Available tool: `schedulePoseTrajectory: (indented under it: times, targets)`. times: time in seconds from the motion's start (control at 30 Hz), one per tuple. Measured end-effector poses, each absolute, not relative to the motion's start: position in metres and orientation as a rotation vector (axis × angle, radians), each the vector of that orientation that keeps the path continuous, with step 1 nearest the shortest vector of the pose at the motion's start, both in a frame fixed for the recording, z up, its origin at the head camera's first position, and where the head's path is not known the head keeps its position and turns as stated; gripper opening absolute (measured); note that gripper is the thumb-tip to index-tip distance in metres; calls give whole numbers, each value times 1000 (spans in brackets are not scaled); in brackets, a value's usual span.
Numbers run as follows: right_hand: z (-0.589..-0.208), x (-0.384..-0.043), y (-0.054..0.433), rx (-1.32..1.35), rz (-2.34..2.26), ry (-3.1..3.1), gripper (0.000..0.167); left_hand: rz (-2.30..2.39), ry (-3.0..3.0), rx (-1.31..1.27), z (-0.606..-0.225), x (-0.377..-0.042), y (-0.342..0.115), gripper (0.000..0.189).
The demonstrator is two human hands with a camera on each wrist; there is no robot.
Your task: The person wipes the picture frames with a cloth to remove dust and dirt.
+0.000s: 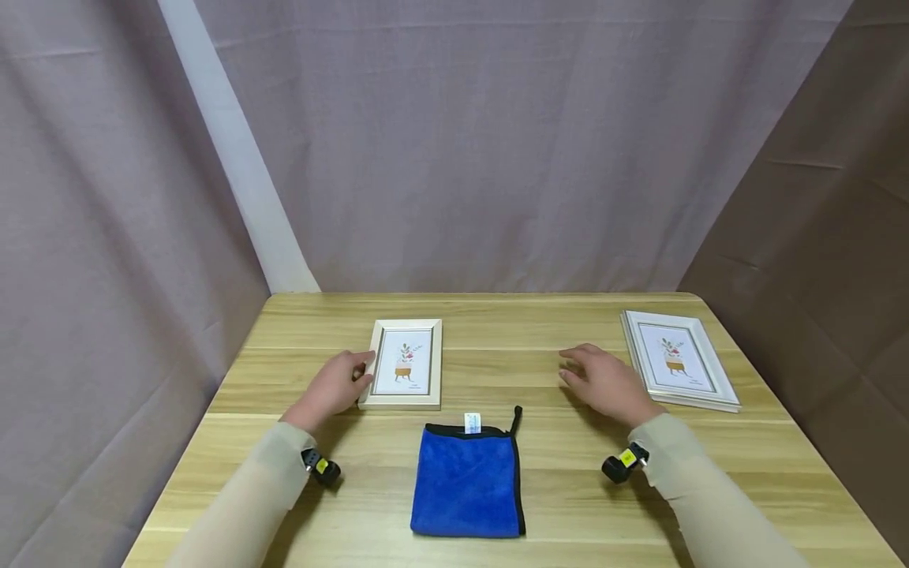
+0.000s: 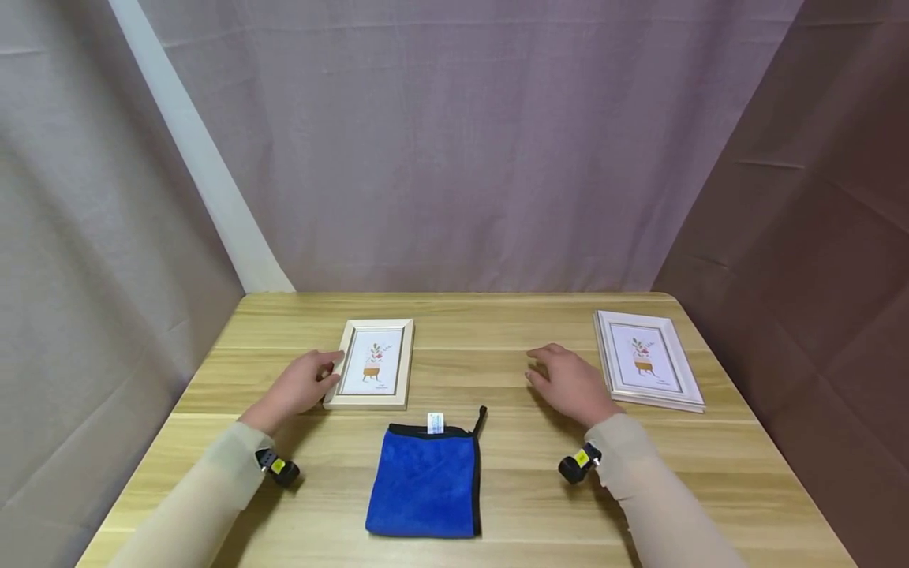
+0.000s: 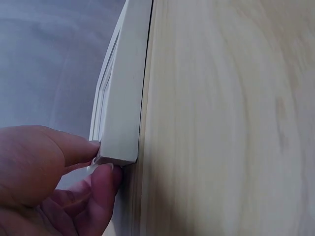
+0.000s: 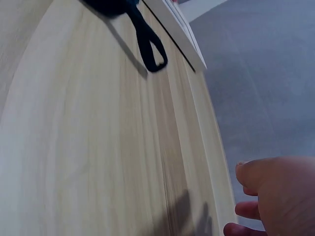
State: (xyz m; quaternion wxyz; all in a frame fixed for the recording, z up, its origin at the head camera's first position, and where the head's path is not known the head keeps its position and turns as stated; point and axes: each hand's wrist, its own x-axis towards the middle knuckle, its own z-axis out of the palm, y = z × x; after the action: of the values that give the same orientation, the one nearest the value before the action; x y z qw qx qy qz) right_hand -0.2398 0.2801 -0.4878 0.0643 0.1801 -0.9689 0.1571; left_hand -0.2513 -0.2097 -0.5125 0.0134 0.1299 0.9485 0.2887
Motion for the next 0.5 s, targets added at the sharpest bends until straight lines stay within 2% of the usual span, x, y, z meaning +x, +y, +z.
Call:
schedulePoseTrajectory:
  times: [0.5]
  targets:
    - [-485,-233,332,439,452,-2944,44,897,2976,311,-512,-245,-260,50]
